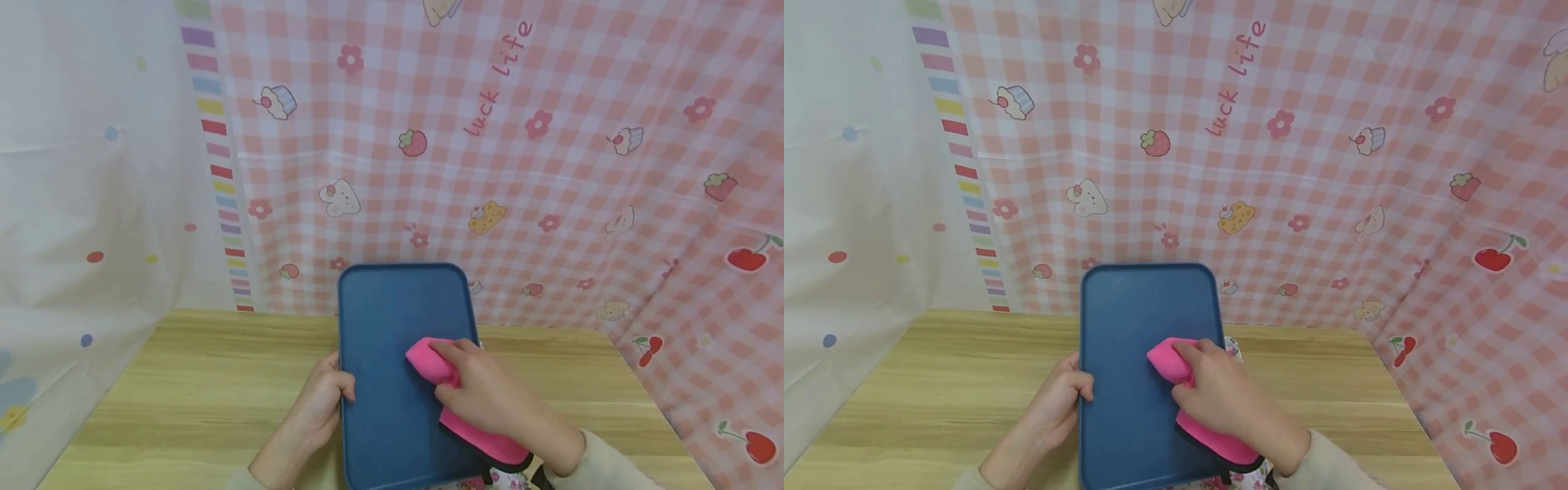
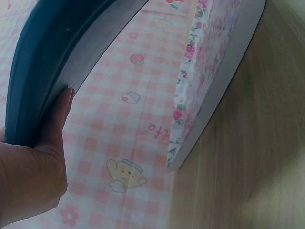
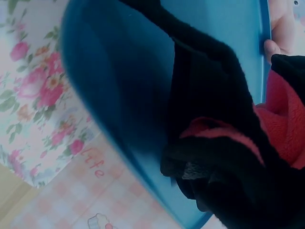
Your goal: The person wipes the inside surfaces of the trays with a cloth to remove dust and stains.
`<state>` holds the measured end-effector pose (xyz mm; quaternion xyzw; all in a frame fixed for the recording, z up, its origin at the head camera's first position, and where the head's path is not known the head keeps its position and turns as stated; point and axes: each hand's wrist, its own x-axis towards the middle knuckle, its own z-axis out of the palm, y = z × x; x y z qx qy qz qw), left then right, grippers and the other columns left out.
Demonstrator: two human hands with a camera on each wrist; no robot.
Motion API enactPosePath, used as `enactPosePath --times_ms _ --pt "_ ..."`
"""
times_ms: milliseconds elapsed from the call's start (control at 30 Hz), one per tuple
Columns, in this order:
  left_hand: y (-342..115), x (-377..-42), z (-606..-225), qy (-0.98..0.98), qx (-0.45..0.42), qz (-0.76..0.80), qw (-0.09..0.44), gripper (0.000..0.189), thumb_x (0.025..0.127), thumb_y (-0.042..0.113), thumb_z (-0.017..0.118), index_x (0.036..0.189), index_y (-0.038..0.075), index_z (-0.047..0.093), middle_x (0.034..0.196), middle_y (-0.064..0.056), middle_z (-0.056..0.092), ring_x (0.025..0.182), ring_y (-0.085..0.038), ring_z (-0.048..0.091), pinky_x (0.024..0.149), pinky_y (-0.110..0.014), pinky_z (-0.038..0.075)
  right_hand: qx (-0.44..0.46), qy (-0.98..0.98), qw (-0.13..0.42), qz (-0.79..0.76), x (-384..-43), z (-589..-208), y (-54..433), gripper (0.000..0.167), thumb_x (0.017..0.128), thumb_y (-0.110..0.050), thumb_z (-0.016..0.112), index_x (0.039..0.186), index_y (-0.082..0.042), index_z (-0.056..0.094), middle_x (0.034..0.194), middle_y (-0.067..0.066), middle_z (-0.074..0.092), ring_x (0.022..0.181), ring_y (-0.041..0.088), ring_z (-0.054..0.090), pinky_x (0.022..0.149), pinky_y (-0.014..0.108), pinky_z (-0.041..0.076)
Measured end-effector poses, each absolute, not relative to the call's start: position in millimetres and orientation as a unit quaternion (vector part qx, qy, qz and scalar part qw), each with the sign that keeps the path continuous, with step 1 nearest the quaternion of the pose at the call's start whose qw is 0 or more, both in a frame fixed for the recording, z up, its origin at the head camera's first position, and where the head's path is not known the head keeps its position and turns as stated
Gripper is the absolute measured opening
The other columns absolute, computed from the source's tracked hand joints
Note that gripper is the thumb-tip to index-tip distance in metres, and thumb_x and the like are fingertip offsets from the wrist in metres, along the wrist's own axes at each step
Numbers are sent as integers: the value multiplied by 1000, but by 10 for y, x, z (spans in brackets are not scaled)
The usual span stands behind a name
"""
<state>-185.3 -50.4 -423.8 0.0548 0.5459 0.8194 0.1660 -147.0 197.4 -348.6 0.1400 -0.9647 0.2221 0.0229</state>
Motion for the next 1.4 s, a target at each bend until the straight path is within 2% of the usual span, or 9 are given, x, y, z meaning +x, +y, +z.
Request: enactPosePath --times_ms 200,467,633,767,900,1133,1267,1400 --pt "-513 -1854 -4245 547 59 818 169 77 58 -10 43 134 -10 50 117 -11 65 103 -24 61 91 -35 48 152 -963 24 223 -1463 -3484 1837 59 86 -17 72 144 -14 63 127 7 64 98 18 60 75 35 51" --pt "-520 -1865 -4230 544 60 822 160 74 58 -10 43 132 -10 52 113 -9 68 100 -22 64 87 -34 52 184 -954 14 238 -1506 -3463 1663 58 88 -17 70 145 -11 62 126 8 63 94 16 59 72 34 51" --pt "-524 -1861 -4227 547 60 820 160 78 57 -10 42 135 -10 51 121 -10 67 105 -23 63 89 -34 52 202 -948 -6 245 -1524 -3473 1570 60 88 -17 71 146 -10 60 127 11 61 90 17 59 70 32 51" --pt "-523 -1858 -4226 552 55 817 159 76 58 -10 43 133 -9 53 131 -10 63 110 -22 60 90 -32 50 218 -945 -8 245 -1526 -3493 1502 60 86 -16 71 146 -11 61 125 11 62 84 16 58 66 29 49" --pt "-516 -1861 -4221 552 55 816 161 72 60 -10 44 131 -9 55 132 -10 63 111 -21 59 88 -32 51 229 -941 -10 247 -1532 -3498 1454 61 86 -16 71 145 -11 61 127 11 62 83 15 58 67 28 49" --pt "-517 -1862 -4226 551 57 817 158 75 60 -11 44 134 -9 55 134 -8 63 113 -20 58 90 -33 50 244 -938 -18 246 -1530 -3475 1409 60 86 -15 71 145 -11 61 132 12 62 88 15 59 71 28 50" --pt "-527 -1858 -4221 556 56 814 161 77 61 -12 43 138 -8 53 138 -8 61 118 -20 55 95 -34 48 258 -936 -10 239 -1523 -3466 1399 59 87 -15 70 145 -12 62 135 10 63 97 17 60 75 29 50" --pt "-529 -1860 -4211 558 56 811 165 76 64 -13 41 138 -7 54 135 -7 62 117 -20 53 94 -33 47 277 -930 -12 240 -1518 -3465 1388 58 86 -13 70 144 -11 63 141 9 62 103 19 58 71 26 49"
